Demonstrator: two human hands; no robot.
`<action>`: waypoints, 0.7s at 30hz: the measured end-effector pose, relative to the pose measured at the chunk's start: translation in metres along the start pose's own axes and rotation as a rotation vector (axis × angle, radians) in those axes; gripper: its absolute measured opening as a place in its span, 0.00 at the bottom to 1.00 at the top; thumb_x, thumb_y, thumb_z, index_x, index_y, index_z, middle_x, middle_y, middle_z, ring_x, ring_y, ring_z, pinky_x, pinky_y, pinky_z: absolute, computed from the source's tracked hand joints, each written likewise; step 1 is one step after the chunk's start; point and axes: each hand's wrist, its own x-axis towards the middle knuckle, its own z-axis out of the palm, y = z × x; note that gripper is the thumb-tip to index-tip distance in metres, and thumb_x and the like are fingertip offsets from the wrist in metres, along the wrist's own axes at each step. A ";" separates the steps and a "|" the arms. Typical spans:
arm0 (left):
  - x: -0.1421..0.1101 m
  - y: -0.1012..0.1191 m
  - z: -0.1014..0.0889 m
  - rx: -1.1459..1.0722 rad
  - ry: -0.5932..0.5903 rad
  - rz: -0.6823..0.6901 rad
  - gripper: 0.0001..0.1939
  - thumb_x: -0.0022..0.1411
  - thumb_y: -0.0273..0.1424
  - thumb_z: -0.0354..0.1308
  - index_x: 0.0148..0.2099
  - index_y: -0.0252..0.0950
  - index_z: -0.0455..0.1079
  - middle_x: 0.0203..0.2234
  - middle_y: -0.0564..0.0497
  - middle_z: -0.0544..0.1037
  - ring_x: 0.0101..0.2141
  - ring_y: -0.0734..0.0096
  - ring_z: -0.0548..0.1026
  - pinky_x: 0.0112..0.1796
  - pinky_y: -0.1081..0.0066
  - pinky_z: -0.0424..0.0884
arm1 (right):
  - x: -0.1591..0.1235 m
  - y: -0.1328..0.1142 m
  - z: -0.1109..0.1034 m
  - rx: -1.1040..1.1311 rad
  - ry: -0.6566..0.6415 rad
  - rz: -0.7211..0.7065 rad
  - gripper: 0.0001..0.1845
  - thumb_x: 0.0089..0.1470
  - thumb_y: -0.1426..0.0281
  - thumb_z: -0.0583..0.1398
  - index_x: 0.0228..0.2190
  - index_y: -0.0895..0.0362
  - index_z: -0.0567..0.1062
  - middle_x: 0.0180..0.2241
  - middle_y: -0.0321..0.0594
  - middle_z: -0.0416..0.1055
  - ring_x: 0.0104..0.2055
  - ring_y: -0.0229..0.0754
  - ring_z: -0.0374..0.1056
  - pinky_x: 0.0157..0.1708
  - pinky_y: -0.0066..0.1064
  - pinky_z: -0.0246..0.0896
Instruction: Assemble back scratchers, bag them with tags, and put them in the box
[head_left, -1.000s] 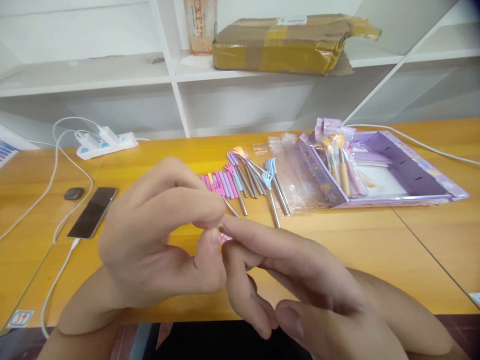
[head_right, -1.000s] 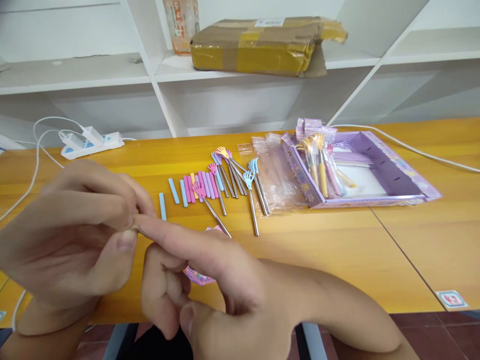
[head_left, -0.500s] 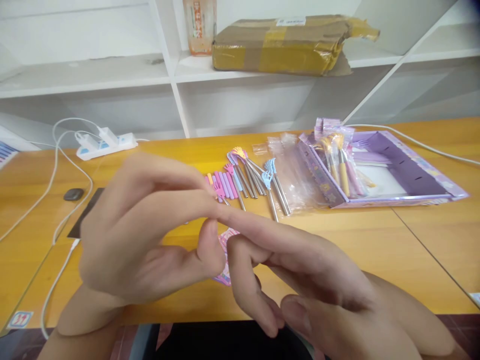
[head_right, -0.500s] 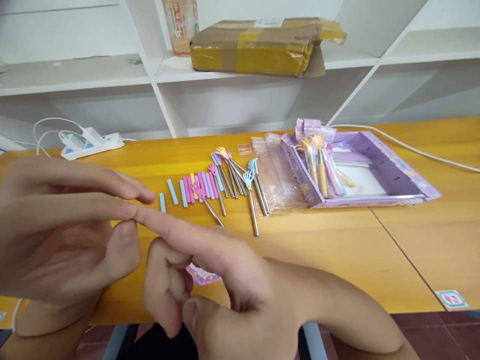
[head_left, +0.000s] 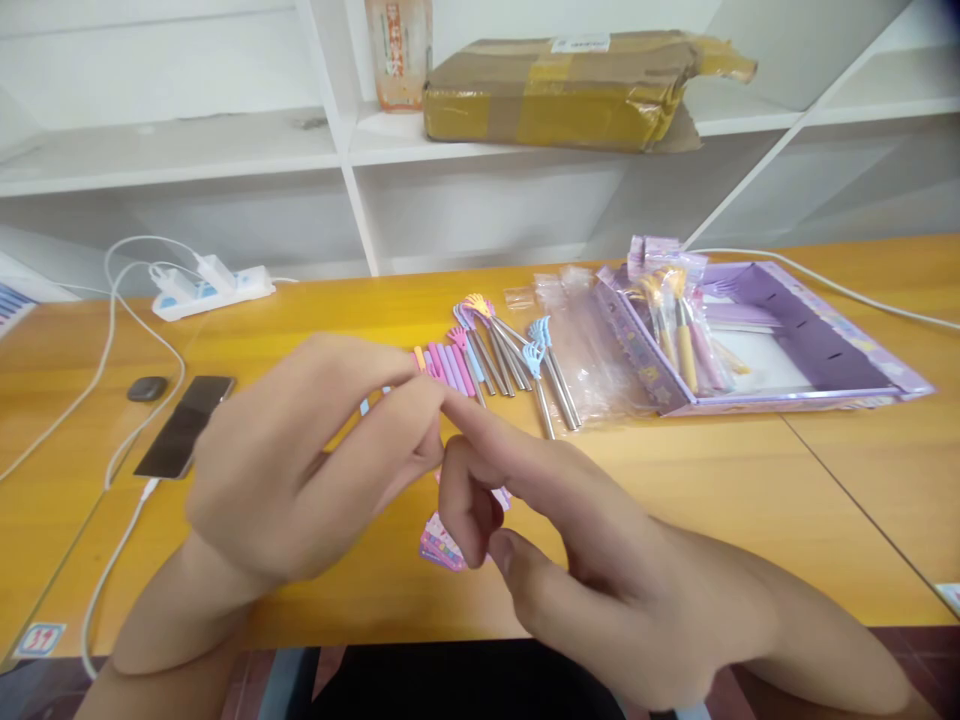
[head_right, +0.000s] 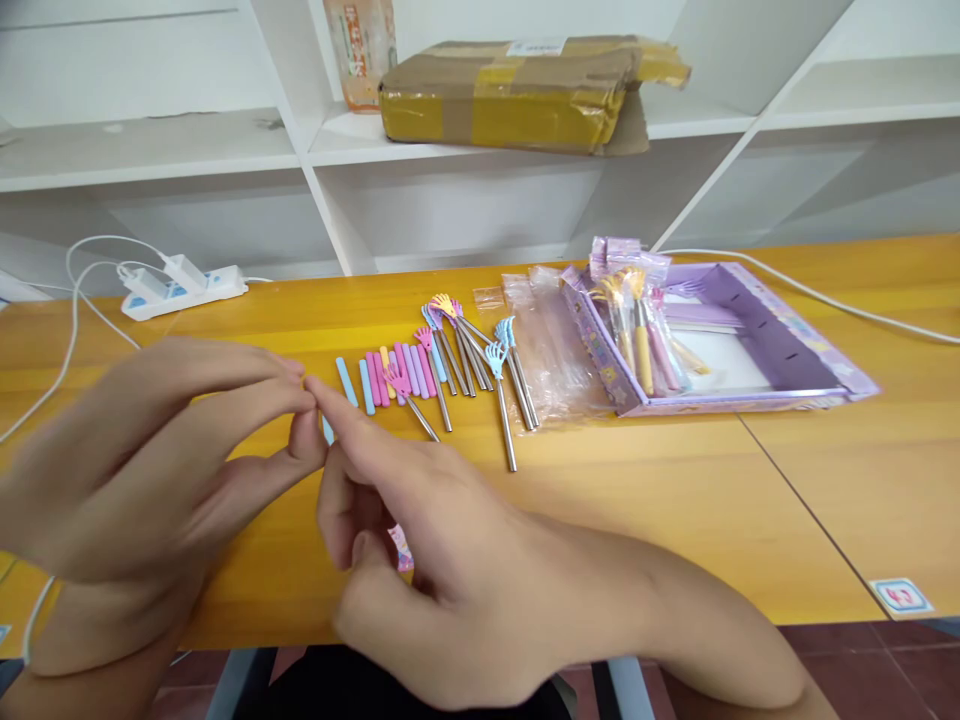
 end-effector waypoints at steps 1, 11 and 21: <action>0.001 -0.001 0.003 -0.004 0.007 0.001 0.07 0.70 0.29 0.66 0.43 0.50 0.79 0.36 0.56 0.84 0.38 0.63 0.83 0.39 0.64 0.82 | 0.001 0.001 0.000 -0.032 0.001 0.015 0.52 0.57 0.80 0.55 0.79 0.47 0.49 0.38 0.35 0.68 0.38 0.39 0.64 0.40 0.34 0.68; 0.007 -0.010 0.011 0.158 -0.026 0.117 0.09 0.71 0.26 0.62 0.40 0.48 0.75 0.29 0.57 0.80 0.32 0.68 0.80 0.29 0.68 0.73 | 0.002 0.004 -0.002 -0.072 -0.039 0.059 0.47 0.58 0.81 0.56 0.75 0.49 0.53 0.33 0.30 0.64 0.32 0.36 0.59 0.35 0.29 0.63; -0.004 -0.008 0.012 0.331 0.074 0.237 0.04 0.74 0.29 0.63 0.46 0.46 0.75 0.35 0.56 0.82 0.39 0.67 0.83 0.40 0.67 0.80 | 0.002 0.010 -0.002 -0.071 -0.021 -0.078 0.50 0.56 0.83 0.54 0.76 0.48 0.54 0.32 0.29 0.63 0.31 0.35 0.59 0.33 0.28 0.63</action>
